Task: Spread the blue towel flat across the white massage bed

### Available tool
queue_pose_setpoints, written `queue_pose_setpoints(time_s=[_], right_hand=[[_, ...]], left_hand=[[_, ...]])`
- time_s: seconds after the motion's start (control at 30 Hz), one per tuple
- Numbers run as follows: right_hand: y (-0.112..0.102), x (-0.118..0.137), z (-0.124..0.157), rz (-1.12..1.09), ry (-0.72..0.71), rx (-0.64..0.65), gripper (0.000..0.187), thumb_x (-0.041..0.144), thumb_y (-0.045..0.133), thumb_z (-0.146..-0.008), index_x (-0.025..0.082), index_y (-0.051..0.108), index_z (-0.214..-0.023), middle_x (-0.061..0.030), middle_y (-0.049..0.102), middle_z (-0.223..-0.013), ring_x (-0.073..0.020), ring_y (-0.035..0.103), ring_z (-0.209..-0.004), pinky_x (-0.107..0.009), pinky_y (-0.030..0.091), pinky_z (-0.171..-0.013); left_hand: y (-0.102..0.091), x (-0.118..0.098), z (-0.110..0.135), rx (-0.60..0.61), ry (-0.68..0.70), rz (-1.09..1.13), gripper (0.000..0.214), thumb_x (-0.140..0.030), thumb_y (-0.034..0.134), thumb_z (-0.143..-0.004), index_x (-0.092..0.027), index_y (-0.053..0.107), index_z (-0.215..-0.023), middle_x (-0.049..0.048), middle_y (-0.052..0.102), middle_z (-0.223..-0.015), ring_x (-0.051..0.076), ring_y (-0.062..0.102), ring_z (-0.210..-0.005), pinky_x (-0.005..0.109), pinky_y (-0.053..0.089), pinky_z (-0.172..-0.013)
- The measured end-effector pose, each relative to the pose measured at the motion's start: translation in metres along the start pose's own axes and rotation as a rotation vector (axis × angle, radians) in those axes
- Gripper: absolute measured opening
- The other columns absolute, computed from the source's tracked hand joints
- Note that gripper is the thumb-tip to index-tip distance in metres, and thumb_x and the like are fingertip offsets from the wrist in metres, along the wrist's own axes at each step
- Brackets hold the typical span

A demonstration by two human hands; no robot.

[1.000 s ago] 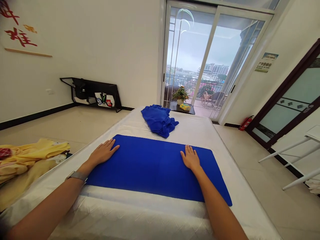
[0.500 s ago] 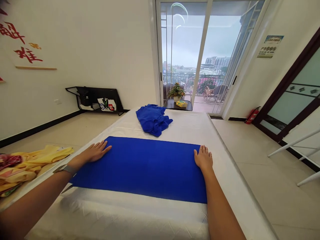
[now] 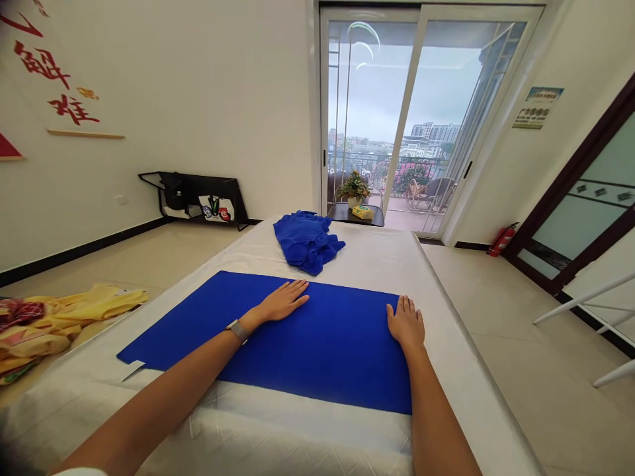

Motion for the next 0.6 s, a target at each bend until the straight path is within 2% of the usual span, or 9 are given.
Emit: queue_pose_setpoints(time_s=[0.1, 0.27, 0.37, 0.47, 0.6], right_hand=[[0.001, -0.002, -0.001, 0.007, -0.004, -0.013, 0.076, 0.052, 0.011, -0.104, 0.006, 0.017, -0.165, -0.0077, 0.014, -0.172, -0.0211, 0.009, -0.159, -0.042, 0.01, -0.128], [0.001, -0.004, -0.002, 0.016, -0.008, -0.043, 0.077, 0.052, 0.012, -0.104, 0.005, 0.019, -0.164, -0.0081, 0.017, -0.172, -0.0223, 0.012, -0.158, -0.043, 0.012, -0.129], [0.002, -0.006, -0.003, 0.032, -0.013, -0.048, 0.078, 0.053, 0.012, -0.103, 0.005, 0.02, -0.164, -0.0089, 0.019, -0.171, -0.0233, 0.014, -0.158, -0.044, 0.014, -0.128], [0.001, -0.009, -0.005, 0.044, -0.015, -0.073, 0.079, 0.053, 0.013, -0.103, 0.004, 0.022, -0.164, -0.0105, 0.021, -0.171, -0.0244, 0.016, -0.158, -0.045, 0.016, -0.128], [0.001, -0.014, -0.009, 0.058, -0.013, -0.078, 0.08, 0.055, 0.012, -0.102, 0.005, 0.023, -0.164, -0.0114, 0.022, -0.171, -0.025, 0.017, -0.158, -0.045, 0.018, -0.128]], left_hand=[[-0.007, 0.045, 0.014, -0.011, -0.094, -0.016, 0.083, -0.072, 0.014, -0.1, -0.019, 0.024, -0.164, 0.0076, 0.021, -0.17, 0.024, 0.015, -0.158, 0.044, 0.008, -0.127], [-0.031, 0.149, 0.056, -0.028, -0.298, -0.083, 0.082, -0.068, 0.013, -0.101, -0.016, 0.024, -0.163, 0.0121, 0.02, -0.17, 0.028, 0.015, -0.158, 0.051, 0.014, -0.126], [-0.041, 0.2, 0.08, -0.04, -0.39, -0.129, 0.077, -0.063, 0.014, -0.102, -0.018, 0.026, -0.163, 0.0129, 0.021, -0.17, 0.031, 0.016, -0.158, 0.053, 0.015, -0.125], [-0.048, 0.227, 0.094, -0.055, -0.47, -0.123, 0.073, -0.061, 0.014, -0.103, -0.021, 0.026, -0.163, 0.0115, 0.02, -0.171, 0.03, 0.016, -0.158, 0.052, 0.015, -0.125], [-0.051, 0.23, 0.096, -0.042, -0.514, -0.07, 0.071, -0.061, 0.016, -0.104, -0.023, 0.024, -0.164, 0.0101, 0.018, -0.172, 0.029, 0.015, -0.158, 0.051, 0.015, -0.125]])
Point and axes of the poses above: each hand's wrist, its own z-axis away from the middle knuckle, its own y-axis out of the palm, x = y × z, the point moved 7 cm from there along -z, towards the middle knuckle
